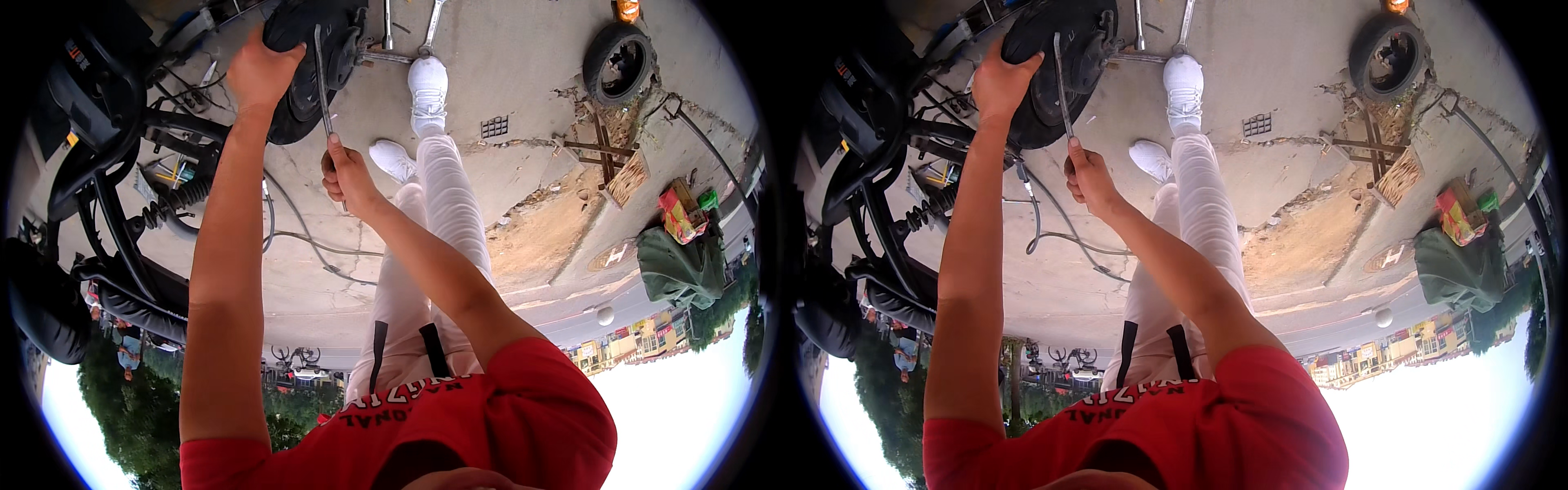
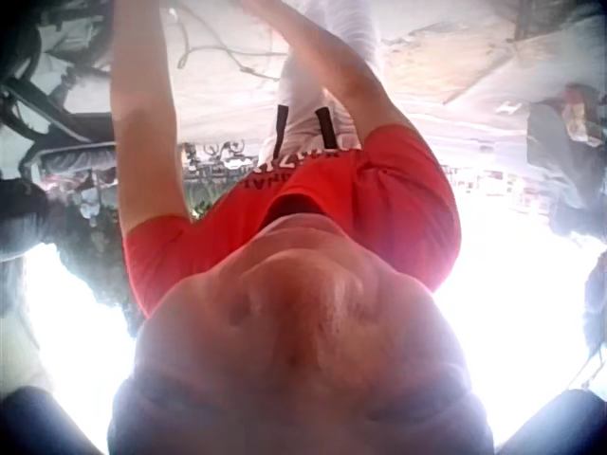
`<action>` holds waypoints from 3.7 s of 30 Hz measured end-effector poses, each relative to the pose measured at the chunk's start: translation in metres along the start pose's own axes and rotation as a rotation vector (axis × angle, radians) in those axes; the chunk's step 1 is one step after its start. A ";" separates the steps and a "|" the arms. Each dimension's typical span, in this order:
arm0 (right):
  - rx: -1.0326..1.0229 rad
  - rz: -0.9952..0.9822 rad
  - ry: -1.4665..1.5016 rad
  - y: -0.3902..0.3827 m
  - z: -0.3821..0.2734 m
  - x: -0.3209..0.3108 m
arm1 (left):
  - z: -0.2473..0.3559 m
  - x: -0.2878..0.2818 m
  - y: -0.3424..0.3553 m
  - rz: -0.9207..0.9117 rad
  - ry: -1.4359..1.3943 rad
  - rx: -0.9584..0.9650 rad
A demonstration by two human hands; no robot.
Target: The person removes a moped tire using a tire lever, then inflates it with an air hose and valve cap. The tire is handled on the ground in an outdoor workshop area.
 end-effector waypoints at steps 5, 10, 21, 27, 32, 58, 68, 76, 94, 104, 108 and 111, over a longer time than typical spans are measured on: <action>-0.063 -0.008 0.031 0.029 -0.010 0.008 | -0.006 -0.002 0.004 0.000 -0.018 0.039; -0.118 -0.076 0.084 0.050 -0.007 0.005 | -0.001 -0.006 0.006 -0.076 -0.040 -0.010; -0.104 0.044 -0.551 0.044 -0.072 -0.085 | -0.011 -0.003 0.000 -0.043 -0.076 -0.021; 0.072 -0.018 -0.784 0.039 -0.108 -0.121 | 0.005 -0.005 -0.013 -0.069 -0.051 -0.084; 0.037 0.045 -0.933 0.037 -0.090 -0.119 | 0.000 -0.008 -0.032 0.024 -0.138 -0.031; 0.140 0.203 -1.806 -0.051 -0.214 -0.066 | 0.001 -0.010 -0.059 -0.002 -0.283 -0.236; 0.258 -0.096 -2.626 -0.031 -0.365 0.031 | 0.019 -0.001 -0.078 0.022 -0.238 -0.267; 0.608 -0.162 -2.473 0.031 -0.407 0.025 | 0.010 -0.005 -0.067 0.062 -0.235 -0.219; 0.461 0.268 -0.108 -0.127 0.079 -0.021 | 0.027 -0.017 -0.027 -0.099 -0.151 -0.165; 0.154 0.175 -0.799 -0.115 0.048 -0.082 | -0.094 0.026 -0.156 -0.095 -0.716 -0.177; -0.147 0.229 -1.241 -0.128 0.042 -0.072 | -0.088 0.035 -0.156 0.094 -0.536 -0.145; -0.228 0.254 -1.289 -0.137 0.022 -0.063 | -0.091 0.041 -0.151 0.125 -0.477 -0.118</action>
Point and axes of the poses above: each hand's wrist, its own y-axis towards the middle knuckle, its own x-axis out of the palm, z = x × y, the point moved 2 cm from there along y, towards the middle knuckle, and after that the axes turned 8 degrees about -y, right-handed, at the moved point
